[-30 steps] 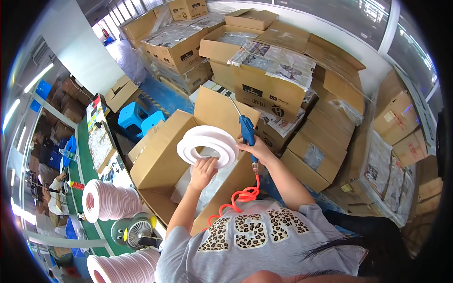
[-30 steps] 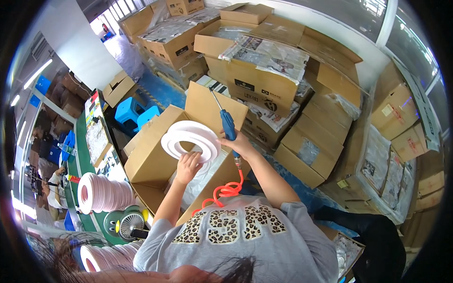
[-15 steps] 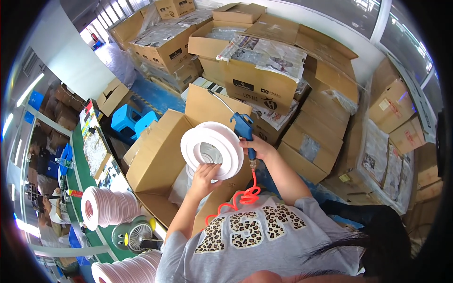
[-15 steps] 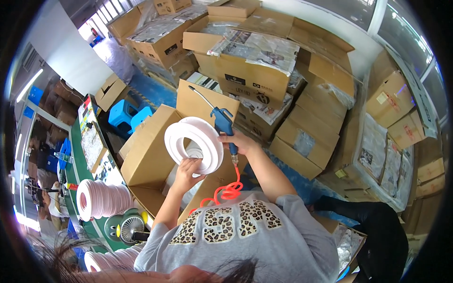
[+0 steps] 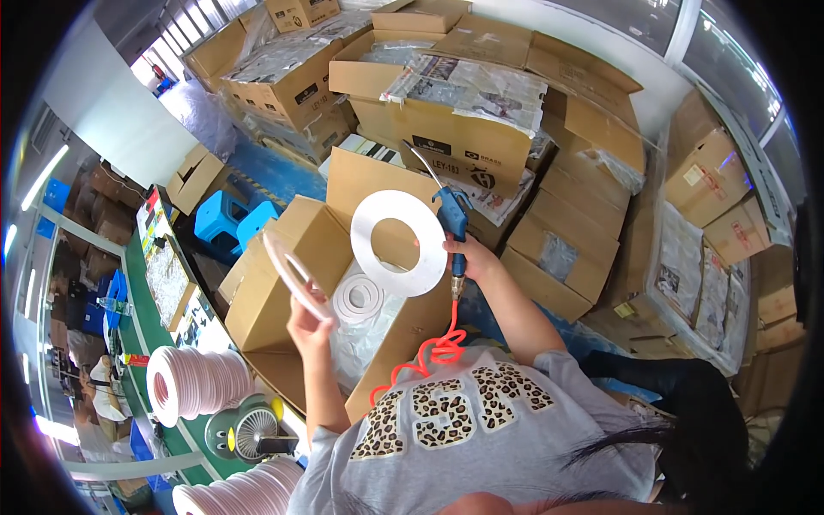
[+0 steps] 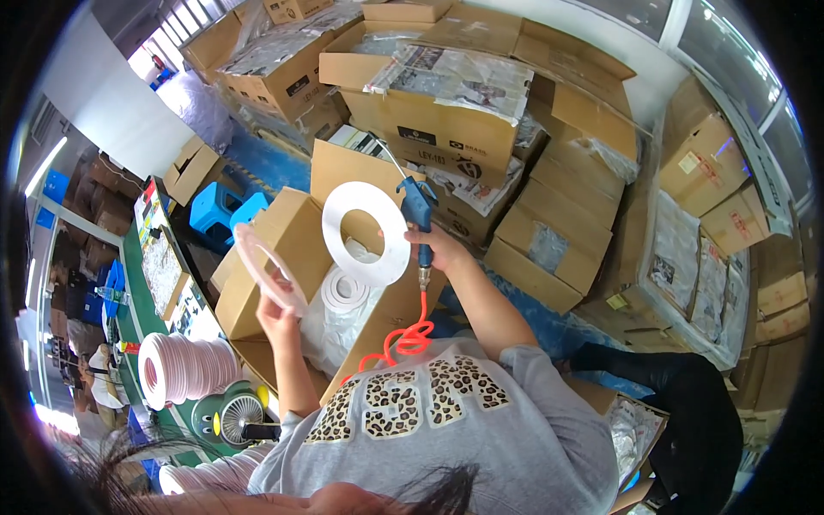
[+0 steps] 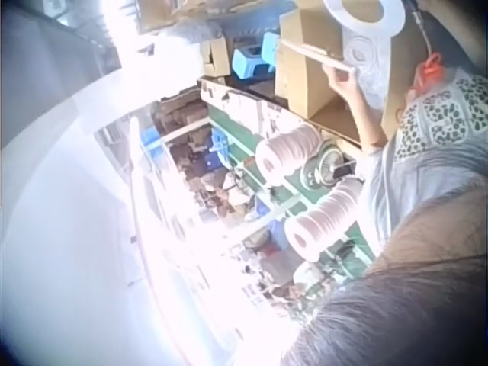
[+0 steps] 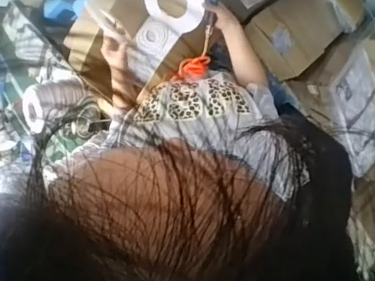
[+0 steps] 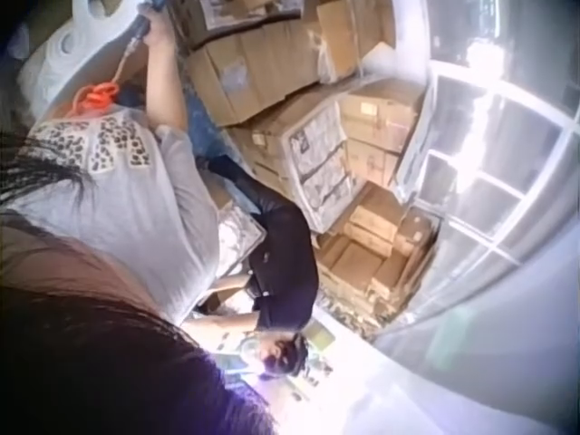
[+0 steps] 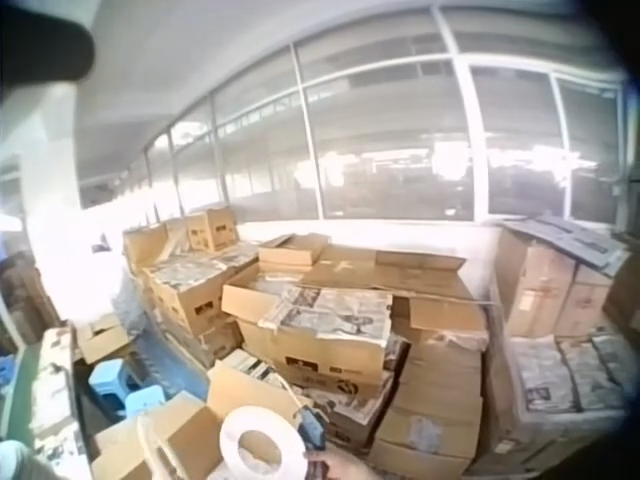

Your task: Cleaning white circular light fixture components with an air duster gun and packing them into a cardboard box.

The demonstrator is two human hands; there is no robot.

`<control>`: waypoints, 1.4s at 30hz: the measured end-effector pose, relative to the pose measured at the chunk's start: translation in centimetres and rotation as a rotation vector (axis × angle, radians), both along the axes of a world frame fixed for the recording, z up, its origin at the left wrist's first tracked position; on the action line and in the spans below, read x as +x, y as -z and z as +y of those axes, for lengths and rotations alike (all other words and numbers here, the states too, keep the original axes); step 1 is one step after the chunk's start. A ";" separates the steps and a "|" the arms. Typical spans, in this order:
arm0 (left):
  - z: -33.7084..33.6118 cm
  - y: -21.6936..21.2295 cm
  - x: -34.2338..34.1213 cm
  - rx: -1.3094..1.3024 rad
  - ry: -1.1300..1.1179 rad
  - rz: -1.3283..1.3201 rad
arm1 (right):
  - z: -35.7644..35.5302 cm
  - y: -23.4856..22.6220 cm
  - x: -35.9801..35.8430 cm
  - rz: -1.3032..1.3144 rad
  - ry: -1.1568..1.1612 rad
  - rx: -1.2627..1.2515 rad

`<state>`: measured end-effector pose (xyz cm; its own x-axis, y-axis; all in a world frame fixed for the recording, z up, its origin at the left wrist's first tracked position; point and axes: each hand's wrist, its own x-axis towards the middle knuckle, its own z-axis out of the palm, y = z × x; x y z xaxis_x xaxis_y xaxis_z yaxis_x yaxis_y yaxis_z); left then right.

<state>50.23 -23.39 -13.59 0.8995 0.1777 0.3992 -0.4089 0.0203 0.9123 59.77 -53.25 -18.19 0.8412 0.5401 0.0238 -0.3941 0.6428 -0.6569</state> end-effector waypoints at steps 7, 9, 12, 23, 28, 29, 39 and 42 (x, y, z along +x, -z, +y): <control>2.0 -0.6 0.2 -0.811 0.373 0.084 | 0.6 0.5 0.0 0.096 0.007 0.074; 1.3 0.1 0.7 -0.878 0.567 0.192 | 0.5 2.4 0.5 0.119 0.017 0.091; -0.3 1.4 1.2 -0.780 0.557 0.316 | 1.3 1.7 -0.2 0.265 0.114 0.025; -1.5 2.0 2.1 -0.511 0.298 0.410 | 0.2 2.6 -0.2 0.254 0.053 0.110; -2.0 2.8 2.4 -0.199 -0.021 0.383 | 0.6 4.6 0.0 0.269 0.107 0.057; -2.6 2.8 2.5 -0.091 -0.111 0.282 | 0.8 4.7 0.0 0.260 0.081 0.031; -4.9 5.9 2.0 -0.155 -0.445 0.249 | 2.9 10.5 -2.2 0.332 -0.035 -0.078; 0.0 11.7 0.8 -0.197 -0.237 0.484 | 3.4 11.9 -3.1 0.512 -0.135 -0.128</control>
<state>51.06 -23.34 -25.29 0.8981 0.4259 -0.1094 0.0407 0.1672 0.9851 56.65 -49.80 -30.06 0.6509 0.6154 -0.4444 -0.7578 0.4917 -0.4289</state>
